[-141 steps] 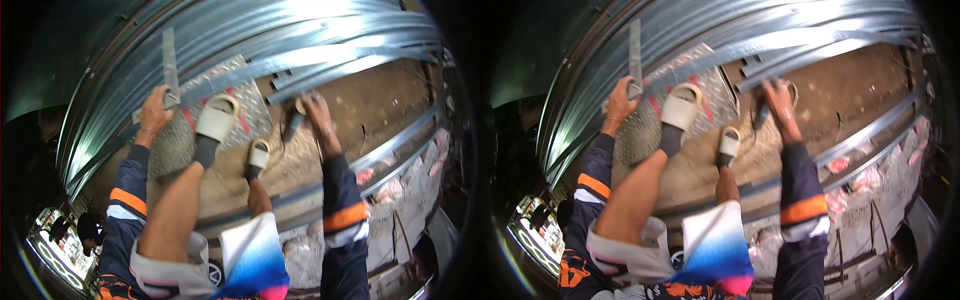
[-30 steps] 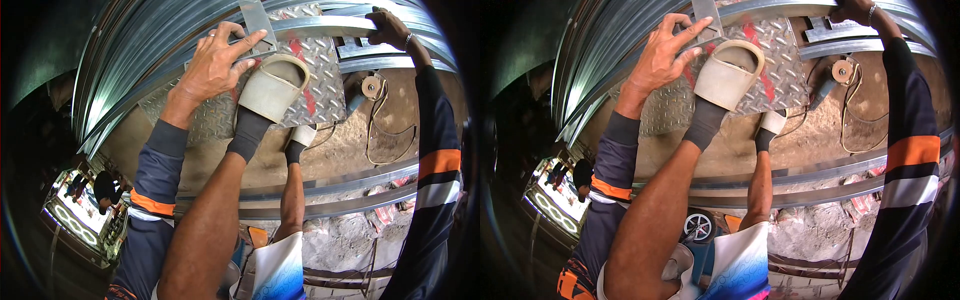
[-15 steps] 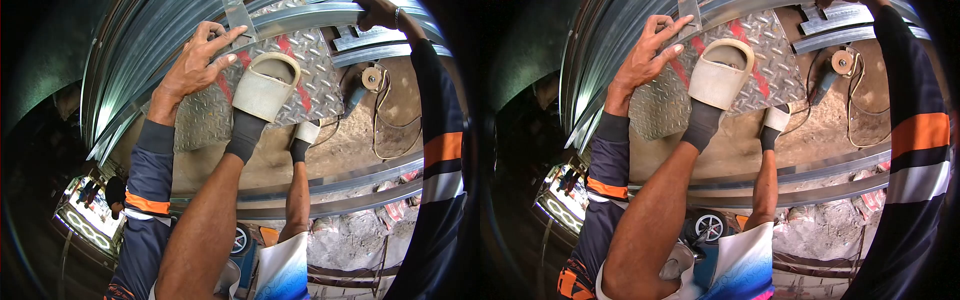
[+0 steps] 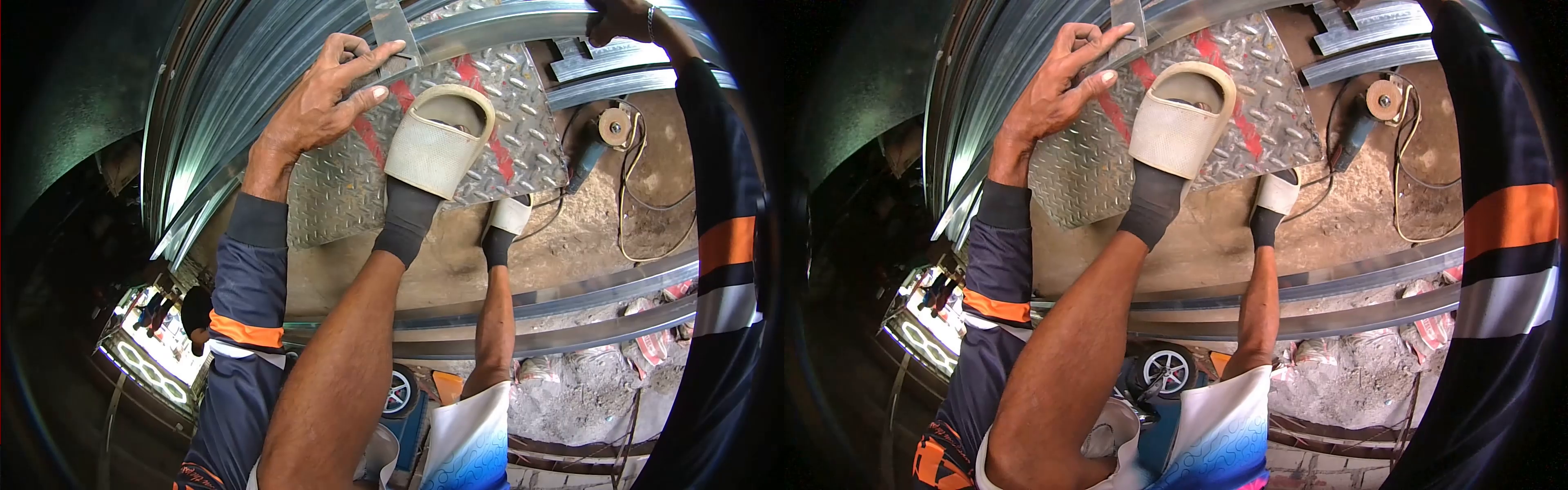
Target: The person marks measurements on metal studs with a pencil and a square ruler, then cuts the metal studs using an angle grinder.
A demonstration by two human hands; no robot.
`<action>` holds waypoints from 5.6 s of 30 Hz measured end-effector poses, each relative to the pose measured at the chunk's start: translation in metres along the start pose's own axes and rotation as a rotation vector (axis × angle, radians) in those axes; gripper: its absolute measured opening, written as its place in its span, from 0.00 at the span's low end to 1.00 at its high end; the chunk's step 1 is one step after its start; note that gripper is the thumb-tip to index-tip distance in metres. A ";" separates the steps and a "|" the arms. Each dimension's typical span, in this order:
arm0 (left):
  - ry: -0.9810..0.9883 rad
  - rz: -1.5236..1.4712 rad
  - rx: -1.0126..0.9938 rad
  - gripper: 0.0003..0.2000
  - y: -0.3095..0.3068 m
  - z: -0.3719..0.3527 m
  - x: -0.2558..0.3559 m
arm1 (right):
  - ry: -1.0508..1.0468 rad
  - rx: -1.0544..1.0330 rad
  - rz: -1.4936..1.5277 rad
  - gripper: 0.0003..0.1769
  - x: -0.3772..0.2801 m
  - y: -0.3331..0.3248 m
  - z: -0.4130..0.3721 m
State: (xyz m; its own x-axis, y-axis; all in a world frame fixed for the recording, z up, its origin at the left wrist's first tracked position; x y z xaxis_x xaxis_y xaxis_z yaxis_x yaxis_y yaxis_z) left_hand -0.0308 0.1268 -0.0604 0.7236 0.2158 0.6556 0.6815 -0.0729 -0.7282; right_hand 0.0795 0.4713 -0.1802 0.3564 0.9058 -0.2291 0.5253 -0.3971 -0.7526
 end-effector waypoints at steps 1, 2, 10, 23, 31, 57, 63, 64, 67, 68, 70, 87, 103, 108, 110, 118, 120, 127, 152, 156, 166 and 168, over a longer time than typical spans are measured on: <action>0.005 0.000 0.004 0.27 0.000 0.000 0.000 | -0.002 0.023 0.023 0.22 0.001 0.000 0.001; 0.005 0.002 0.003 0.27 -0.001 0.000 -0.001 | -0.003 0.025 0.025 0.22 0.003 0.001 0.002; -0.020 -0.017 -0.018 0.28 0.001 0.001 -0.002 | -0.055 -0.044 -0.021 0.19 -0.029 -0.017 -0.020; -0.002 0.043 0.012 0.27 0.001 0.000 0.003 | -0.001 -0.092 -0.032 0.20 -0.025 -0.009 -0.015; 0.021 0.083 0.057 0.28 0.002 -0.002 0.007 | 0.059 -0.031 -0.032 0.21 -0.028 -0.014 -0.019; -0.043 0.283 0.179 0.34 0.016 -0.016 0.036 | -0.014 0.386 -0.031 0.23 -0.010 -0.005 -0.046; -0.056 0.295 0.201 0.31 0.025 -0.019 0.037 | 0.050 0.371 -0.040 0.27 -0.015 -0.007 -0.054; -0.067 0.308 0.194 0.31 0.027 -0.020 0.037 | 0.030 0.363 -0.035 0.27 -0.018 -0.008 -0.054; -0.080 0.323 0.186 0.34 0.029 -0.021 0.036 | 0.047 0.357 -0.039 0.24 -0.018 -0.009 -0.055; -0.081 0.327 0.176 0.37 0.030 -0.021 0.036 | 0.056 0.301 -0.048 0.29 -0.016 -0.005 -0.052; -0.087 0.328 0.179 0.37 0.030 -0.022 0.036 | 0.061 0.243 -0.065 0.34 -0.023 -0.006 -0.058; -0.144 0.301 0.216 0.33 0.027 -0.024 0.038 | 0.299 0.023 1.766 0.16 -0.214 0.078 -0.195; -0.145 0.292 0.228 0.31 0.021 -0.025 0.036 | 0.374 0.314 1.594 0.09 -0.199 0.049 -0.140; -0.154 0.290 0.218 0.32 0.021 -0.025 0.036 | 0.300 0.532 1.162 0.10 -0.209 0.016 -0.127; -0.155 0.289 0.217 0.32 0.021 -0.025 0.036 | 0.284 0.591 0.907 0.08 -0.218 0.001 -0.122; -0.164 0.282 0.240 0.33 0.020 -0.025 0.035 | 0.177 0.682 0.650 0.06 -0.237 -0.012 -0.097; -0.167 0.290 0.235 0.32 0.021 -0.025 0.035 | 0.189 0.674 0.634 0.05 -0.239 -0.012 -0.097; -0.164 0.305 0.232 0.31 0.022 -0.025 0.035 | 0.060 0.653 0.641 0.04 -0.245 -0.021 -0.091; -0.112 0.293 0.209 0.32 0.031 -0.023 0.044 | 0.016 0.561 0.017 0.28 -0.068 0.006 -0.072; -0.161 0.202 0.340 0.35 0.022 -0.026 0.038 | -0.019 0.388 0.055 0.24 -0.065 0.003 -0.062; -0.175 0.254 0.375 0.40 0.012 -0.015 0.024 | -0.229 0.074 0.101 0.21 -0.064 -0.013 -0.007; -0.157 0.271 0.373 0.40 0.013 -0.014 0.023 | -0.174 0.047 0.111 0.21 -0.067 -0.016 -0.006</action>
State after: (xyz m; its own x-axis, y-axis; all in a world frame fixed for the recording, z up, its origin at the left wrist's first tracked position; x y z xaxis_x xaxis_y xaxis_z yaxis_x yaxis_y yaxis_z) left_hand -0.0041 0.1174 -0.0517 0.8247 0.3842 0.4152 0.3641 0.2012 -0.9094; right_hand 0.0522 0.4163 -0.1496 0.2690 0.8703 -0.4126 0.4520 -0.4923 -0.7438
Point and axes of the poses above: each hand's wrist, its own z-axis towards the middle knuckle, its own y-axis out of the palm, x = y × z, the point moved 9 cm from there along z, towards the middle knuckle, and after that the axes turned 9 degrees about y, right-handed, at the moved point
